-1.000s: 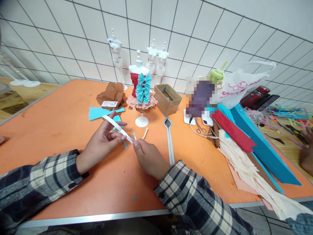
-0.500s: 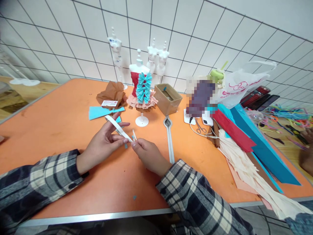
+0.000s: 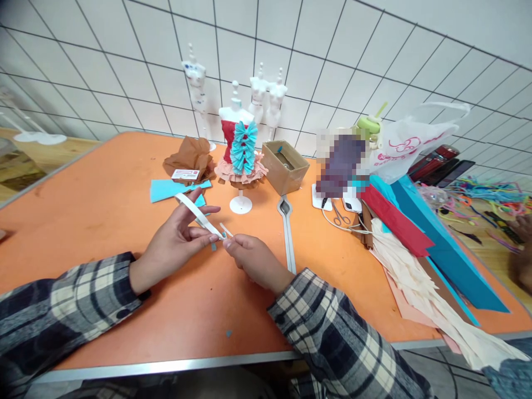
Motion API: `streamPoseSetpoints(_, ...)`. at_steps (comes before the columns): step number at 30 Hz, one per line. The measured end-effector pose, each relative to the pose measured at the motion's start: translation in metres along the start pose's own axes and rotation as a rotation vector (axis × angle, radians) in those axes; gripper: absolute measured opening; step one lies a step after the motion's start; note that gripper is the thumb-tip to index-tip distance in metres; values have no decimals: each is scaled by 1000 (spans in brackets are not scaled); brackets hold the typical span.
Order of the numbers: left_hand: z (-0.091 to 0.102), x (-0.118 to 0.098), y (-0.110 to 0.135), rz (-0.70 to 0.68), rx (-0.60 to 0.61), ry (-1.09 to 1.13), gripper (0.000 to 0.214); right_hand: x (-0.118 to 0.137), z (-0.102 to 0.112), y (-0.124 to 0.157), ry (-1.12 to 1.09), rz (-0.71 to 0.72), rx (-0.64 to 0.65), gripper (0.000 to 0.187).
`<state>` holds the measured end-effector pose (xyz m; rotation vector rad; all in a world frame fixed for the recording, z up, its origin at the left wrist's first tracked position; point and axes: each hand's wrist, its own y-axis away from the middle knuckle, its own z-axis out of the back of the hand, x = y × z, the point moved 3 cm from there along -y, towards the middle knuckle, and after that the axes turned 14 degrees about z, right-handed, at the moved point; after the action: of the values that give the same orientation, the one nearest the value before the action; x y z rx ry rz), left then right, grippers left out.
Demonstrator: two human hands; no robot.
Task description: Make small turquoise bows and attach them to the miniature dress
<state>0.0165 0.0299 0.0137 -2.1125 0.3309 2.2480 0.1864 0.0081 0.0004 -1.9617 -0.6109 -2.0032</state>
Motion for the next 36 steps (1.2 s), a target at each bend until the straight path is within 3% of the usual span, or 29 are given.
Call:
streamPoseSetpoints(17,1,-1,-2,10,2,16,100,6,-6,4,-96,-38,0,31)
streamPoseSetpoints(21,1,0,-3,26,13,-10,99,2,-3,1,-5,-47,-21,31)
streamPoseSetpoints(26,3,-3,-4,40,26,6,100,3,12,-3,290,62,-105,32)
streamPoseSetpoints(31,9,-5,-6,34,26,79,93,15,17,-1,364,235,-20,38)
streamPoseSetpoints(36,6,-3,-5,34,83,108,91,16,17,2,386,342,-240,20)
